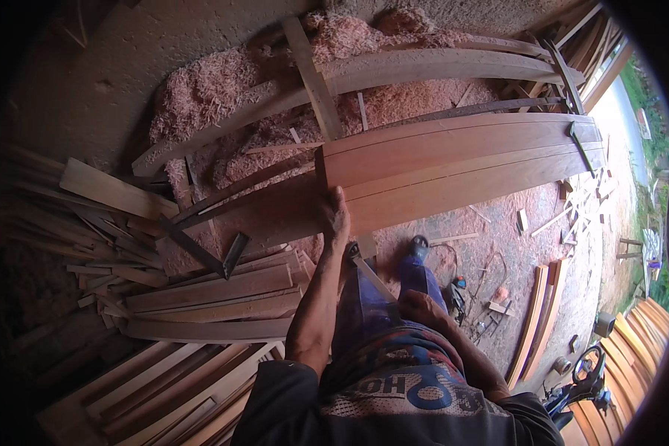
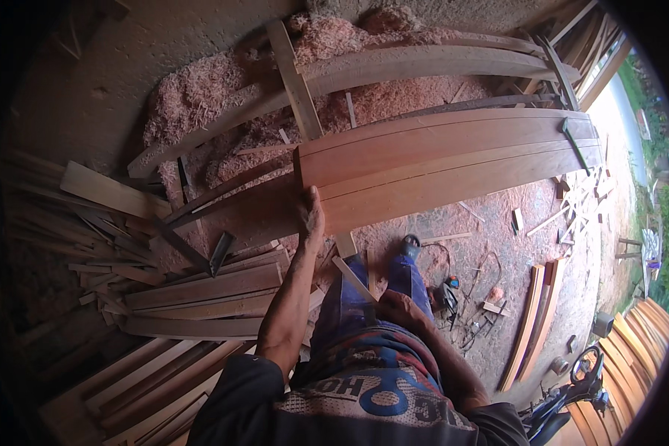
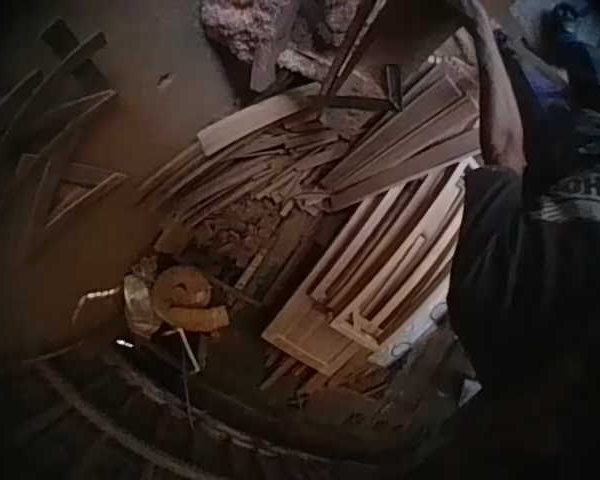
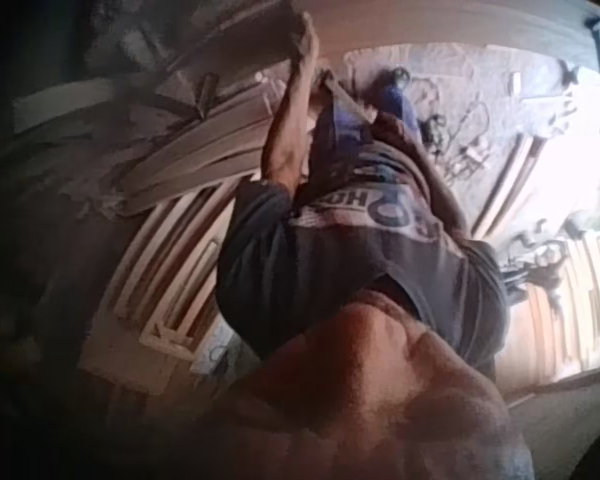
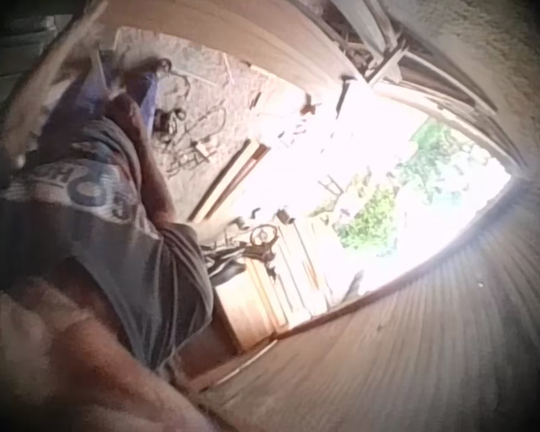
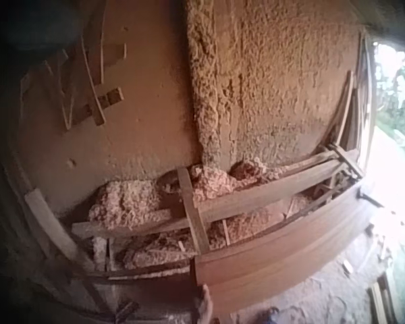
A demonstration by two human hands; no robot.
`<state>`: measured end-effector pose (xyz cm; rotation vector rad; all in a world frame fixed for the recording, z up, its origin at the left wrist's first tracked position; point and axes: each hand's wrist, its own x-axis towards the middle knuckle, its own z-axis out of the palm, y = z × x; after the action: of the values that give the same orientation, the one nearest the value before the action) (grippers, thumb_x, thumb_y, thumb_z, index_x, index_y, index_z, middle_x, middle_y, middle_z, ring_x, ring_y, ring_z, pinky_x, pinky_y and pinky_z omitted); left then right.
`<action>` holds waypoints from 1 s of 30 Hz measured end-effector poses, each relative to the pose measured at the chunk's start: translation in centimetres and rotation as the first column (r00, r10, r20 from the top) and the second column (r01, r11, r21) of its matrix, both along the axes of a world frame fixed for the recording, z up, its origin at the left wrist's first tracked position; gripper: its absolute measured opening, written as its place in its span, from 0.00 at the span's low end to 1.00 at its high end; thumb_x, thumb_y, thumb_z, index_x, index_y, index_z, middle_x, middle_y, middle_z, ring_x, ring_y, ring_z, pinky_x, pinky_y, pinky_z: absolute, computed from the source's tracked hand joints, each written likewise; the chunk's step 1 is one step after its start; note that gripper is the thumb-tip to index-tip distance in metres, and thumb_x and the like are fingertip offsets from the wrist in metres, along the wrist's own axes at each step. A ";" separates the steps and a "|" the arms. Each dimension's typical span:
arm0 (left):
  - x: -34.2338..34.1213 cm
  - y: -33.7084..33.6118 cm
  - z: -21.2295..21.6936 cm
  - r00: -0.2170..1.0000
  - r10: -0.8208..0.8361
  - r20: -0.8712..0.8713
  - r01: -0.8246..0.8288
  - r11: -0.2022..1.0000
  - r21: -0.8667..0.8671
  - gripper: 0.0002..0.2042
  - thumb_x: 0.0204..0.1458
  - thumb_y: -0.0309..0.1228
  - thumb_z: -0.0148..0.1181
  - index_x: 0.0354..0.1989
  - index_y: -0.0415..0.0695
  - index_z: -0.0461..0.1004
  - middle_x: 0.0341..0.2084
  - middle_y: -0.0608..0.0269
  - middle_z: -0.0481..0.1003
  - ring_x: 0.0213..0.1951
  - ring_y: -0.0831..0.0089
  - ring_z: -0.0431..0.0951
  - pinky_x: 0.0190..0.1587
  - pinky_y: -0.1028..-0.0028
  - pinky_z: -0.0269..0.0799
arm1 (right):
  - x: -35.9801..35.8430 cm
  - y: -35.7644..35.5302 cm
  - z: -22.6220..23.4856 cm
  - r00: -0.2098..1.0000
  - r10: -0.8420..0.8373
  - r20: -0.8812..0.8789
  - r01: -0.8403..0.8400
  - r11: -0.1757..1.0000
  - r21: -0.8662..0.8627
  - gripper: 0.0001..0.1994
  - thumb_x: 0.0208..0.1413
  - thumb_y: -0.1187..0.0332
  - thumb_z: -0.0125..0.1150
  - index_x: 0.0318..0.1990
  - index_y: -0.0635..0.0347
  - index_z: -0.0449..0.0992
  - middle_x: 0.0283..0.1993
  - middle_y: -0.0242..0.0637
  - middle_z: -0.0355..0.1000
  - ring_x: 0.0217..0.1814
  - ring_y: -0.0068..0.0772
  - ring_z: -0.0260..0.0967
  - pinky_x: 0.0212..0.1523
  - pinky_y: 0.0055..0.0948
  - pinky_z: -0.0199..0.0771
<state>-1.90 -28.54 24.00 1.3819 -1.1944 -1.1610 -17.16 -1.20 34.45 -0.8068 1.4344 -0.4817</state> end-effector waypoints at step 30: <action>0.1 -0.5 2.4 0.897 0.050 0.439 -0.116 0.985 0.125 0.34 0.66 0.59 0.45 0.49 0.32 0.76 0.38 0.38 0.80 0.44 0.44 0.81 0.44 0.56 0.74 | -26.2 -18.1 -3.4 0.764 -0.361 -0.535 -0.112 0.742 -0.661 0.07 0.67 0.64 0.55 0.43 0.56 0.75 0.25 0.44 0.73 0.27 0.42 0.75 0.28 0.39 0.70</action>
<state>-1.85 -29.05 26.45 1.8576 -1.3592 -0.9180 -43.35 -19.26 31.05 -1.5683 1.9978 -0.9269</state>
